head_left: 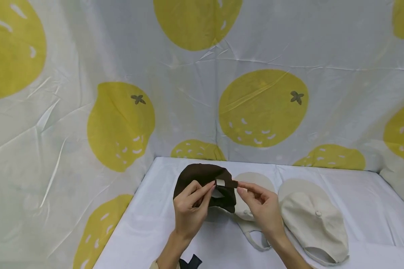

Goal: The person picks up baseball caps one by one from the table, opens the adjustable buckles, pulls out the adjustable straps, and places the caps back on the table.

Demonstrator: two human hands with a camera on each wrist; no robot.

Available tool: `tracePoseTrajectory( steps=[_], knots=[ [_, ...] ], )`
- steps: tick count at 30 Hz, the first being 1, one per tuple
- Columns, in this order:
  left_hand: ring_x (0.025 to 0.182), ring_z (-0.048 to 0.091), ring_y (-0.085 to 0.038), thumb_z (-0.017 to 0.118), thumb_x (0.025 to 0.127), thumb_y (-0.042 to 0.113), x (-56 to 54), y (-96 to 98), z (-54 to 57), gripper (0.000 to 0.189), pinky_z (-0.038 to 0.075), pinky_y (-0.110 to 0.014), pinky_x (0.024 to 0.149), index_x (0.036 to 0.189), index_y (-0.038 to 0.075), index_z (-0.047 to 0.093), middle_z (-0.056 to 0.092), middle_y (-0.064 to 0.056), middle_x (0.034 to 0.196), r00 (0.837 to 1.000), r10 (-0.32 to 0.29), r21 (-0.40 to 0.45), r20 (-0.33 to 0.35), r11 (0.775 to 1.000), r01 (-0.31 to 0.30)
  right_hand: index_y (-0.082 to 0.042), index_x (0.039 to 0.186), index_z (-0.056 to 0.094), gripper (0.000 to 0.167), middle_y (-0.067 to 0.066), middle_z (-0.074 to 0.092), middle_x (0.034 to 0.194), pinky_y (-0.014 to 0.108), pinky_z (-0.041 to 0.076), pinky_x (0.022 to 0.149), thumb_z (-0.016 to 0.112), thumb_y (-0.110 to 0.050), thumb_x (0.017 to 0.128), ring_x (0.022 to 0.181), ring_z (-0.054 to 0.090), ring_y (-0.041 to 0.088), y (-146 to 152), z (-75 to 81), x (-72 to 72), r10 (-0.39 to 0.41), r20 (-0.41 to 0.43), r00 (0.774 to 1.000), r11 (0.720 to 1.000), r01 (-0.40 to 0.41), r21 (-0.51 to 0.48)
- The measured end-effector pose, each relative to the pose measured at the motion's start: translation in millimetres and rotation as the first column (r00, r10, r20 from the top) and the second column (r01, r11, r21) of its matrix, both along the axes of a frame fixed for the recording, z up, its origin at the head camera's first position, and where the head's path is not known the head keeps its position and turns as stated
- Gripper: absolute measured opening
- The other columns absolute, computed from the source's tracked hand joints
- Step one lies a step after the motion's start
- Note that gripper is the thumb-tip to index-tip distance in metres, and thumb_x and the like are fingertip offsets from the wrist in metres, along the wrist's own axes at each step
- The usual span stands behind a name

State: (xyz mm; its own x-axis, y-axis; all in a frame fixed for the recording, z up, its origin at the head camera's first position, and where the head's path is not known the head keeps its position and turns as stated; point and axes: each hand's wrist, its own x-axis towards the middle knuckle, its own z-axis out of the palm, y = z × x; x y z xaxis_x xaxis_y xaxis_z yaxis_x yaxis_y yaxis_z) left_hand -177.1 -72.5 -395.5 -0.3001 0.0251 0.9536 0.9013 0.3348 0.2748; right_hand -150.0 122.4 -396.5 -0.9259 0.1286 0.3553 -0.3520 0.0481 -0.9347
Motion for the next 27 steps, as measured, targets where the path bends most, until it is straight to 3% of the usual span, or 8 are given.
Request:
tracePoseTrajectory(
  steps=[2,4,7,10,12,16,27],
  knots=[
    [0.054,0.036,-0.005,0.082,0.074,-0.018,-0.4,1.0,4.0,0.028,0.027,-0.012,0.049,0.099,-0.005,0.081,0.046,0.001,0.064,1.000,0.007,0.012,0.006,1.000,-0.007,-0.004,0.109,0.080,0.019,-0.002,0.031,0.056,0.024,0.020,0.041,0.078,-0.002,0.090,0.049,0.025,0.005,-5.8,-5.6,3.3,-0.027,-0.093,0.995,1.000,0.027,-0.007],
    [0.053,0.035,-0.006,0.081,0.075,-0.017,-0.8,2.0,7.4,0.027,0.026,-0.014,0.048,0.099,-0.005,0.081,0.045,0.001,0.064,1.000,0.007,0.022,0.013,1.000,-0.008,0.001,0.109,0.079,0.024,-0.001,0.025,0.054,0.023,0.016,0.038,0.079,0.007,0.086,0.047,0.020,0.008,-11.3,-10.8,4.3,-0.044,-0.224,0.974,0.999,0.042,-0.013],
    [0.053,0.034,-0.006,0.080,0.077,-0.016,-1.0,3.8,10.7,0.025,0.025,-0.015,0.047,0.099,-0.005,0.081,0.043,0.001,0.063,1.000,-0.004,0.036,0.026,0.999,0.003,0.005,0.109,0.078,0.032,-0.001,0.022,0.052,0.019,0.018,0.040,0.079,0.016,0.080,0.048,0.019,0.009,-17.6,-16.8,0.4,-0.072,-0.414,0.908,0.997,0.074,-0.011],
    [0.052,0.033,-0.006,0.079,0.079,-0.016,-0.4,5.4,12.3,0.022,0.025,-0.015,0.046,0.099,-0.006,0.081,0.043,0.001,0.063,0.999,-0.022,0.049,0.039,0.999,0.020,0.008,0.106,0.078,0.036,-0.002,0.024,0.053,0.019,0.020,0.043,0.080,0.022,0.073,0.049,0.020,0.006,-21.1,-20.6,-5.9,-0.112,-0.524,0.844,0.992,0.122,-0.016],
    [0.052,0.033,-0.006,0.079,0.080,-0.016,0.2,5.9,13.0,0.021,0.025,-0.014,0.046,0.098,-0.006,0.081,0.043,0.001,0.063,0.998,-0.030,0.054,0.047,0.998,0.027,0.007,0.104,0.079,0.037,-0.003,0.025,0.053,0.018,0.019,0.044,0.081,0.022,0.070,0.050,0.021,0.005,-21.8,-22.4,-9.1,-0.143,-0.548,0.824,0.987,0.159,-0.019],
    [0.052,0.033,-0.006,0.079,0.081,-0.015,1.2,5.7,14.4,0.019,0.025,-0.015,0.045,0.098,-0.006,0.081,0.044,0.000,0.063,0.997,-0.033,0.062,0.064,0.998,0.030,0.008,0.101,0.080,0.036,-0.004,0.025,0.053,0.016,0.017,0.044,0.082,0.023,0.069,0.050,0.021,0.003,-21.9,-25.5,-13.4,-0.177,-0.563,0.808,0.980,0.196,-0.026],
    [0.050,0.033,-0.006,0.079,0.082,-0.013,1.8,3.8,13.9,0.017,0.024,-0.013,0.046,0.098,-0.006,0.081,0.043,0.000,0.062,0.994,-0.058,0.081,0.098,0.995,0.050,0.009,0.095,0.080,0.032,-0.004,0.025,0.052,0.014,0.015,0.044,0.080,0.025,0.068,0.050,0.018,0.003,-25.3,-29.9,-22.4,-0.187,-0.613,0.767,0.978,0.205,-0.042]
  ],
)
